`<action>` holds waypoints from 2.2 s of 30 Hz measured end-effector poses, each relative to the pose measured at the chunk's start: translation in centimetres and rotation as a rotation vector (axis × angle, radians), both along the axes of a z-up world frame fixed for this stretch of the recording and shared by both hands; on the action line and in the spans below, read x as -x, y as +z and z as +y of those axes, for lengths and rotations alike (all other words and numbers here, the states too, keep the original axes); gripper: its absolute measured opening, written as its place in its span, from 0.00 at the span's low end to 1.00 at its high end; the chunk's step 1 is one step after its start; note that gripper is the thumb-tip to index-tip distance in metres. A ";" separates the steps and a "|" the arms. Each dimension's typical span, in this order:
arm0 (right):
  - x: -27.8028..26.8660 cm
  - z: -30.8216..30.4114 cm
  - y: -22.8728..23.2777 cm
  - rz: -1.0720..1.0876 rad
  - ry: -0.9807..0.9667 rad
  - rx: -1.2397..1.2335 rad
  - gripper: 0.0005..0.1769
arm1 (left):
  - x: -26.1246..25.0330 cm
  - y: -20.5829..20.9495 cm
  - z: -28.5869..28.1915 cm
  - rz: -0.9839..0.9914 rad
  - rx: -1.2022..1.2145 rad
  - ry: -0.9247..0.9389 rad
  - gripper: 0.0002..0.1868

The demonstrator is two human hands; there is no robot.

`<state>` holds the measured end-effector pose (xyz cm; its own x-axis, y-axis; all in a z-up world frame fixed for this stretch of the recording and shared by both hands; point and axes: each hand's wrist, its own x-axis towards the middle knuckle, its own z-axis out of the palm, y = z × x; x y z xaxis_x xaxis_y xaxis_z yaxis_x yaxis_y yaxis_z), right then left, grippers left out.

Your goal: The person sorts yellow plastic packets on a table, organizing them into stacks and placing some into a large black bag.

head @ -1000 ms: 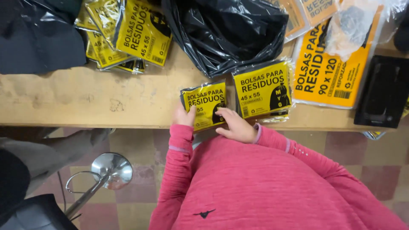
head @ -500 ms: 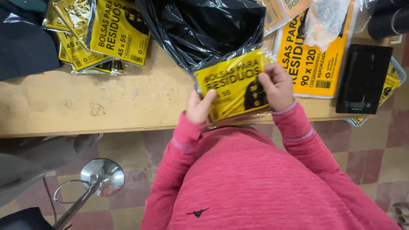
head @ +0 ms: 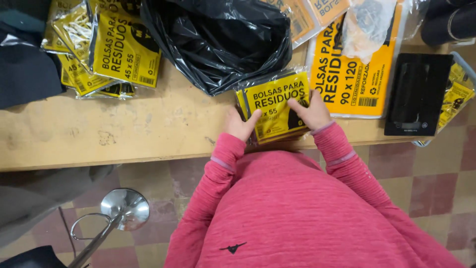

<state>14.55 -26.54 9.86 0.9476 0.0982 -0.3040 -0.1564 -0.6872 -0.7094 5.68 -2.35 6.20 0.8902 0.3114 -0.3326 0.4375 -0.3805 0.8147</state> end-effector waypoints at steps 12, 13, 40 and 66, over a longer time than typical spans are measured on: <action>4.2 -2.6 -4.1 0.466 -0.034 -0.577 0.29 | 0.6 -0.7 -1.3 0.052 0.560 -0.099 0.32; 4.7 -2.4 -3.7 0.428 -0.051 -0.621 0.31 | 1.5 -2.0 -1.8 -0.027 0.623 -0.067 0.37; 3.7 2.6 3.4 0.098 0.327 -0.987 0.57 | 2.7 3.7 4.3 -0.391 1.075 -0.198 0.47; 1.7 3.0 -2.2 -0.257 0.491 -0.577 0.42 | -0.7 2.3 5.9 -0.637 0.170 -0.346 0.53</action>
<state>12.83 -23.52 7.62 0.7888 0.5975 0.1443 0.2855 -0.1483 -0.9468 6.34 3.59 8.48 0.9646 -0.0313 0.2618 -0.2609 -0.2567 0.9306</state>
